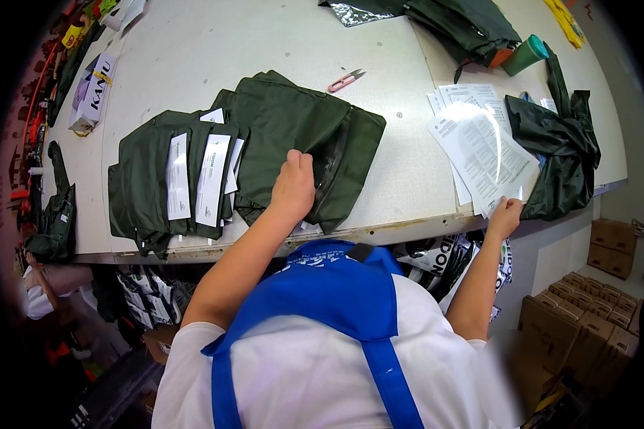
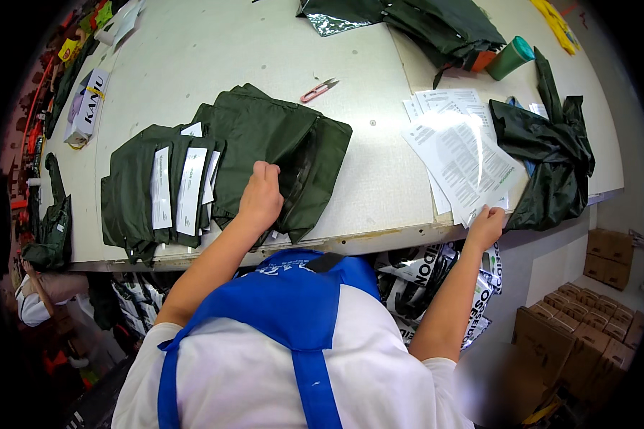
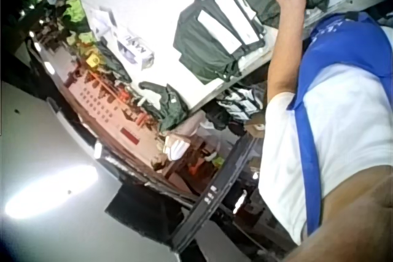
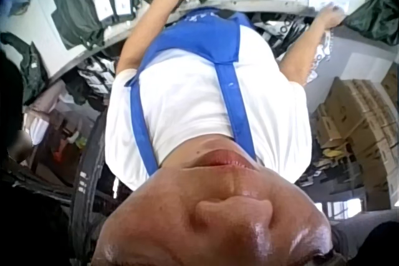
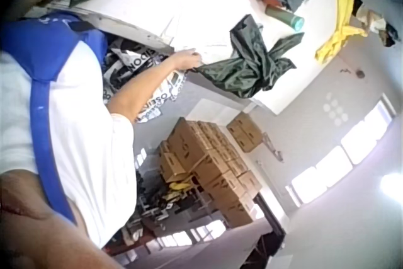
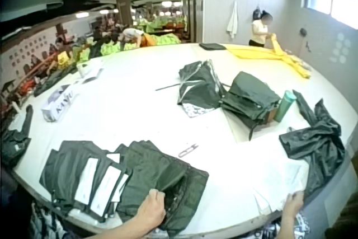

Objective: The person places white instruction sheets into green fabric bags on a table. The person then stacks the filled bags and moves them aside.

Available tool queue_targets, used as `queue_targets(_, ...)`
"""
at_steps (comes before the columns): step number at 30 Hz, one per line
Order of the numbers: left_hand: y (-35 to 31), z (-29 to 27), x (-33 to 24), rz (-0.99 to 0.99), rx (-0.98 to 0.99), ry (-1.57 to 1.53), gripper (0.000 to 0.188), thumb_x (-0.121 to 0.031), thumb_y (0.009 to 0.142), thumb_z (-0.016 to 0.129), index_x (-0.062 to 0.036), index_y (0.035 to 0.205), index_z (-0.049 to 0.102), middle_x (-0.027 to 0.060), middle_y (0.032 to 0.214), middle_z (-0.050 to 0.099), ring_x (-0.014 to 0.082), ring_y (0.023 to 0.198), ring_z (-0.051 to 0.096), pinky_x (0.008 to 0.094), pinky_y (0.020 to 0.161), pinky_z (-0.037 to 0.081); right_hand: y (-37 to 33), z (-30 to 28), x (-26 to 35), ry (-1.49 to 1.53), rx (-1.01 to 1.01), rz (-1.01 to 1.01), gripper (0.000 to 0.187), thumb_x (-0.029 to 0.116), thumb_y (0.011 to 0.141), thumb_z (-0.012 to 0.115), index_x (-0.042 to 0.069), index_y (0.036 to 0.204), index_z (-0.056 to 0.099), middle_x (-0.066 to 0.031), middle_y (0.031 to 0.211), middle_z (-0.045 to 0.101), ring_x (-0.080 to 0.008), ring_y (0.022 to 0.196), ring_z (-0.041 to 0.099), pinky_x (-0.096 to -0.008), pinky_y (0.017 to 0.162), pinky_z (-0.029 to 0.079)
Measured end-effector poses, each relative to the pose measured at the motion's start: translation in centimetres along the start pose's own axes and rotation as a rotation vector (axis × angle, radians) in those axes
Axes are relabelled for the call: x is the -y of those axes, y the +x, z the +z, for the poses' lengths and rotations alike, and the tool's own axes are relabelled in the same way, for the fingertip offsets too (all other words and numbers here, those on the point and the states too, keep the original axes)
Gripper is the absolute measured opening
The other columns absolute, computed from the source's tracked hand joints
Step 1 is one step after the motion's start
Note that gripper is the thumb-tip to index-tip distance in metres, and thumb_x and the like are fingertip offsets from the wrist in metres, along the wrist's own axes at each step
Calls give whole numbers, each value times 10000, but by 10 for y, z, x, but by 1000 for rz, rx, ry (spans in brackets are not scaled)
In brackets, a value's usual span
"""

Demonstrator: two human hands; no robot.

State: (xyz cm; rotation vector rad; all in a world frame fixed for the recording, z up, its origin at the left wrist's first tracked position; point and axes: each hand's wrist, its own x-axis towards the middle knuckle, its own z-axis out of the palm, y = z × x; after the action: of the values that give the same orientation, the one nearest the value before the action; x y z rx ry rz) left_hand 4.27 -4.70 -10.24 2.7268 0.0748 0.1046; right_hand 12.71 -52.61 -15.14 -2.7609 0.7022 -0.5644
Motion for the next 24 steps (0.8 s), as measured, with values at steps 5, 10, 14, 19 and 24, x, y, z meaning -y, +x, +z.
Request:
queue_targets(5,-4,-15,10,64,59,-68,316,17,742,565,-37,1051,525,160,1045,529,376,845,589,455,721,498,3,-41,32,1002,76,252,138,157,894,617,35,930,564,-74,835,632,-137,711,608,-251,630,482)
queue_targets(10,-9,-17,11,52,97,-58,334,-11,762,543,-44,1095,528,173,958,583,393,791,598,469,692,501,-23,-95,102,1223,597,263,89,56,870,626,7,935,589,-24,814,618,-66,675,573,-205,592,465)
queue_targets(14,-5,-15,5,-30,40,-97,353,-21,775,532,-54,1126,509,207,909,585,409,775,596,489,676,495,-31,-109,122,1014,985,213,46,27,842,622,7,867,589,-6,713,610,-50,575,546,-187,538,422)
queue_targets(19,1,-24,-1,-73,22,-143,350,-22,786,531,-87,1129,509,201,898,583,405,789,593,484,686,491,-27,-110,131,904,950,197,35,17,820,613,-1,831,586,-11,692,612,-50,565,547,-184,529,415)
queue_targets(24,5,-24,-2,-121,-48,-211,277,-25,797,559,-62,1065,501,172,849,582,364,773,596,450,684,483,-5,-120,121,828,1007,144,33,24,813,606,24,812,572,-15,729,614,-59,594,564,-191,561,442)
